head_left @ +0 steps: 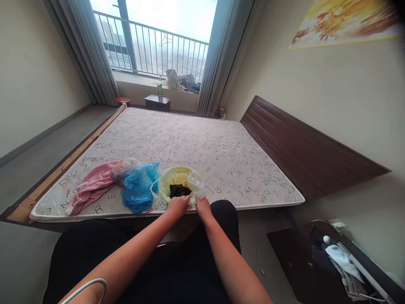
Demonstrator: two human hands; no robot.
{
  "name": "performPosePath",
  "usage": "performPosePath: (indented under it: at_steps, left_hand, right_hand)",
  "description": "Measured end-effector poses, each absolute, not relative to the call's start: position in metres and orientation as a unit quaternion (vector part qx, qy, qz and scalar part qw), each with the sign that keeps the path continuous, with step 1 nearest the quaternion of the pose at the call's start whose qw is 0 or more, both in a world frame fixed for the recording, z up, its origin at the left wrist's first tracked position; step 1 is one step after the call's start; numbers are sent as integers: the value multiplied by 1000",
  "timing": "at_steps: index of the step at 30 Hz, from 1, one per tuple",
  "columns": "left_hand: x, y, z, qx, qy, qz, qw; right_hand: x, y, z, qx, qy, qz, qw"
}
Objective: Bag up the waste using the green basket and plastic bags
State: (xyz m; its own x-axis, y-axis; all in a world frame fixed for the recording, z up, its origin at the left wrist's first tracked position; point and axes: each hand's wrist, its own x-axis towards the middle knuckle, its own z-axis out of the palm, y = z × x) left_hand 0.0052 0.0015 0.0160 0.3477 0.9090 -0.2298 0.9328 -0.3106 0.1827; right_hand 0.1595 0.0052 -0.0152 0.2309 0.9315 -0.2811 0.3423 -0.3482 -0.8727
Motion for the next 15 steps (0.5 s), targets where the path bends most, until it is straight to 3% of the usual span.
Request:
performPosePath:
  at_steps: [8,15]
  left_hand:
    - [-7,5,28,785,593,-79,161]
    - [17,5,29,770,609,-76,175]
  right_hand:
    - [144,3,-16,-668,-398,521,354]
    - [140,-9,-12,-670,-422,469,389]
